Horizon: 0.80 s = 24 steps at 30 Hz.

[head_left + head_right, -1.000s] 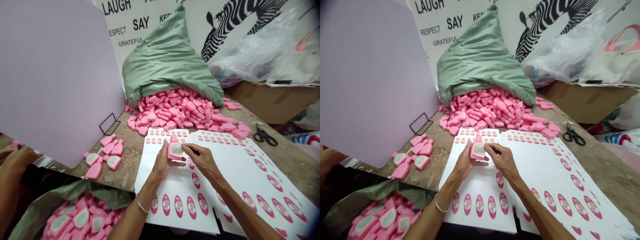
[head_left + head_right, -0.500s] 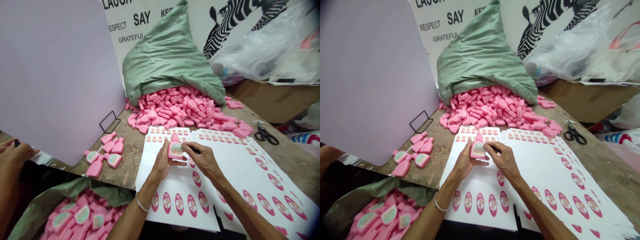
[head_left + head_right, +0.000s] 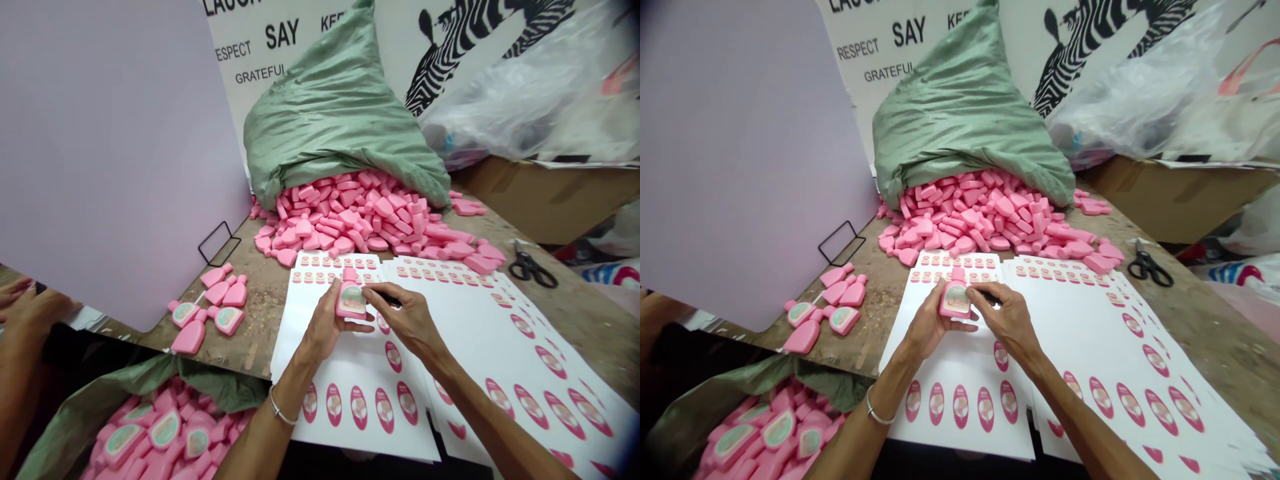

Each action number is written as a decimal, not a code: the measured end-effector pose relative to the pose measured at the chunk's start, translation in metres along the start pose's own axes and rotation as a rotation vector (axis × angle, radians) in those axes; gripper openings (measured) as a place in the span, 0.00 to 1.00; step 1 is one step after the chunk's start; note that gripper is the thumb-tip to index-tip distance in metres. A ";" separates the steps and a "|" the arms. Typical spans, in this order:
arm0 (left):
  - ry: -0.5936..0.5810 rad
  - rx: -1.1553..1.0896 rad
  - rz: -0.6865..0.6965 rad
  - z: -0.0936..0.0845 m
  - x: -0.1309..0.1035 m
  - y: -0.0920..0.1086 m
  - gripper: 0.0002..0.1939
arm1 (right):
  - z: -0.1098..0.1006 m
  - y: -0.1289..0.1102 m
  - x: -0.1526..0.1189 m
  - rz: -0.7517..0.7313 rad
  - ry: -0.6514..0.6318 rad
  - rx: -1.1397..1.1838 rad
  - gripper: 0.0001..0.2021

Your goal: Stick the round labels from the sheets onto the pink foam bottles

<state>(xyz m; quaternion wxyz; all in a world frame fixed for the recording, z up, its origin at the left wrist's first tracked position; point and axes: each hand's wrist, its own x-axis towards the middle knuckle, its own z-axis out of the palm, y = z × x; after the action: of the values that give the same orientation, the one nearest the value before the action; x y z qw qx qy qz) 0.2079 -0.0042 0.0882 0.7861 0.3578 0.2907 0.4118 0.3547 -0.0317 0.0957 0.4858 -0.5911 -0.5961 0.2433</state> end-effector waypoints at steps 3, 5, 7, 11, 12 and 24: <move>-0.057 0.056 0.045 0.002 -0.004 0.003 0.17 | 0.001 -0.002 -0.001 -0.021 -0.007 -0.015 0.13; -0.075 0.093 0.057 0.002 -0.006 0.003 0.16 | 0.001 -0.002 -0.002 -0.060 0.020 -0.080 0.12; -0.083 0.098 0.058 0.000 -0.007 0.003 0.16 | 0.000 0.000 -0.001 -0.122 0.074 -0.233 0.13; -0.111 0.064 0.061 0.000 -0.010 0.001 0.15 | -0.005 0.002 0.004 -0.116 0.155 -0.424 0.19; -0.120 0.064 0.051 0.001 -0.012 0.002 0.15 | -0.005 0.003 0.005 -0.077 0.127 -0.368 0.22; 0.147 0.484 -0.114 -0.066 -0.117 0.015 0.19 | 0.009 0.060 0.091 0.043 -0.060 -0.414 0.18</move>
<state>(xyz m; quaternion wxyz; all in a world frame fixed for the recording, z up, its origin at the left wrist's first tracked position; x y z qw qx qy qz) 0.0938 -0.0763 0.0813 0.6762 0.4877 0.4569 0.3102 0.3905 0.0672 0.0670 0.3305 -0.6836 -0.6348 0.1435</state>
